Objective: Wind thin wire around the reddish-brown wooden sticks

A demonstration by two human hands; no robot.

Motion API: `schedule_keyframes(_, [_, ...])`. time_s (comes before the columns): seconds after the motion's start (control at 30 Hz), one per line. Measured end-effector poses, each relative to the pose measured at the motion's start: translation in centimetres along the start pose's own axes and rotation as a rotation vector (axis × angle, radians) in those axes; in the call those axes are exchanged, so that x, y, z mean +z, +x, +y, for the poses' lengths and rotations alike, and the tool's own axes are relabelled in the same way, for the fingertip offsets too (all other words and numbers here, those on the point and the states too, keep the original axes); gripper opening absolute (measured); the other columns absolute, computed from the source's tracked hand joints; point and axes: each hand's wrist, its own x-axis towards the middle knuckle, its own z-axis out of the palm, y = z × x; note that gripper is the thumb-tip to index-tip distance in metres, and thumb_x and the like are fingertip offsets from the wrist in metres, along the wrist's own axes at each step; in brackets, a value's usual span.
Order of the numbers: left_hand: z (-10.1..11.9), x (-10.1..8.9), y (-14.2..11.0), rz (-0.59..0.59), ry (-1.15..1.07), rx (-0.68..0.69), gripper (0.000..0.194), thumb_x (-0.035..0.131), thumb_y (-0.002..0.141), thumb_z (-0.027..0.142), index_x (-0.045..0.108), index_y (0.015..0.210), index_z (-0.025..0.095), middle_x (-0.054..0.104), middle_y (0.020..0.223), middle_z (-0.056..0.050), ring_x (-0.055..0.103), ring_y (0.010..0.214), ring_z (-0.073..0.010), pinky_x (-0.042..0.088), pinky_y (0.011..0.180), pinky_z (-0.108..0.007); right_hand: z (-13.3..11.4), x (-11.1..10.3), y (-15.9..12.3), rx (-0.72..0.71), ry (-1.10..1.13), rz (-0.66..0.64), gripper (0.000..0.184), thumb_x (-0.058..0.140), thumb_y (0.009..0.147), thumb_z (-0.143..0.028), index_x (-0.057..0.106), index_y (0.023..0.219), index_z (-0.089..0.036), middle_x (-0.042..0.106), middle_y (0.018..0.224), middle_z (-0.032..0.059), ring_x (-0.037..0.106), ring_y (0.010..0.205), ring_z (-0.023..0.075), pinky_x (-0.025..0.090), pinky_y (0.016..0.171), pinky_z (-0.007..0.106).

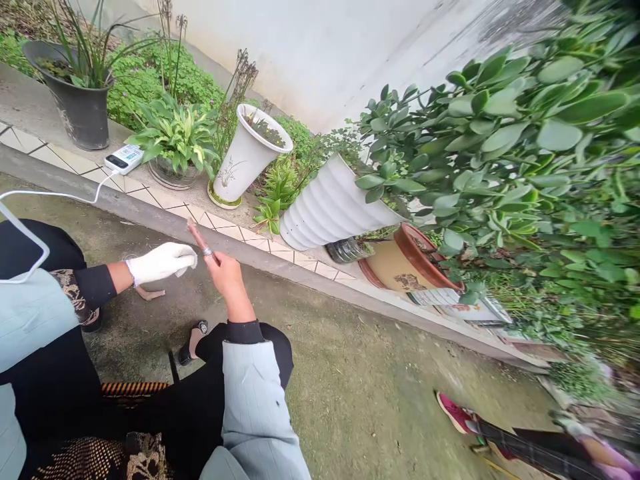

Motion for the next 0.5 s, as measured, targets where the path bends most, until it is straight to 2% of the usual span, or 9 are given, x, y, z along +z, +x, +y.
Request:
schedule_keyframes(0.1, [-0.4,-0.5,0.1,-0.072,0.32,0.046,0.032,0.041,0.09,0.04,0.064,0.085,0.017,0.063,0.066,-0.002,0.055,0.059,-0.0154,0.036,0.055,-0.023,-0.6,-0.4,-0.2,0.039,-0.39,0.029,0.027,0.047,0.089,-0.039,0.065,0.093,-0.019,0.068,0.09,0.0111,0.061,0.081,0.0206,0.04,0.067,0.028])
schedule_keyframes(0.17, [-0.7,-0.7,0.0,-0.094,0.54,0.143,0.03,0.044,0.089,0.038,0.065,0.084,0.018,0.065,0.073,-0.004,0.056,0.063,-0.0165,0.034,0.056,-0.024,-0.9,-0.7,-0.3,0.054,-0.529,-0.098,0.027,0.05,0.088,-0.037,0.067,0.092,-0.017,0.069,0.094,0.0143,0.062,0.084,0.0225,0.04,0.067,0.029])
schedule_keyframes(0.2, [-0.8,-0.8,-0.1,-0.095,0.617,0.195,0.029,0.044,0.089,0.036,0.066,0.084,0.018,0.066,0.075,-0.004,0.056,0.064,-0.0169,0.033,0.057,-0.024,-1.0,-0.8,-0.4,0.039,-0.56,-0.22,0.025,0.053,0.086,-0.036,0.068,0.088,-0.016,0.069,0.092,0.014,0.063,0.081,0.022,0.04,0.065,0.028])
schedule_keyframes(0.3, [-1.1,-0.8,-0.2,-0.091,0.694,0.293,0.029,0.042,0.09,0.034,0.066,0.083,0.02,0.068,0.078,-0.004,0.056,0.067,-0.0172,0.033,0.059,-0.024,-1.3,-0.9,-0.9,-0.027,-0.478,-0.667,0.02,0.058,0.082,-0.033,0.069,0.08,-0.017,0.067,0.074,0.0072,0.059,0.065,0.0156,0.038,0.058,0.025])
schedule_keyframes(0.37, [-1.1,-0.9,-0.3,-0.097,0.658,0.315,0.029,0.041,0.09,0.034,0.066,0.083,0.021,0.068,0.08,-0.003,0.056,0.069,-0.0169,0.033,0.06,-0.024,-1.3,-1.0,-1.4,-0.069,-0.341,-0.86,0.019,0.058,0.082,-0.032,0.069,0.08,-0.017,0.062,0.065,0.0017,0.053,0.055,0.0111,0.036,0.055,0.023])
schedule_keyframes(0.43, [-1.1,-1.0,-0.4,-0.124,0.588,0.308,0.026,0.043,0.089,0.033,0.065,0.081,0.02,0.068,0.08,-0.002,0.055,0.068,-0.0161,0.034,0.061,-0.023,-1.1,-1.1,-2.1,-0.137,-0.182,-0.927,0.02,0.058,0.082,-0.034,0.069,0.083,-0.017,0.058,0.061,-0.0019,0.049,0.052,0.0084,0.036,0.054,0.022])
schedule_keyframes(0.5, [-1.3,-0.9,-0.5,-0.157,0.477,0.266,0.023,0.045,0.086,0.03,0.062,0.078,0.018,0.066,0.077,-0.002,0.053,0.066,-0.015,0.034,0.061,-0.023,-0.7,-1.3,-2.7,-0.201,-0.009,-0.926,0.022,0.059,0.081,-0.036,0.069,0.086,-0.017,0.055,0.062,-0.0036,0.047,0.054,0.0072,0.036,0.055,0.021])
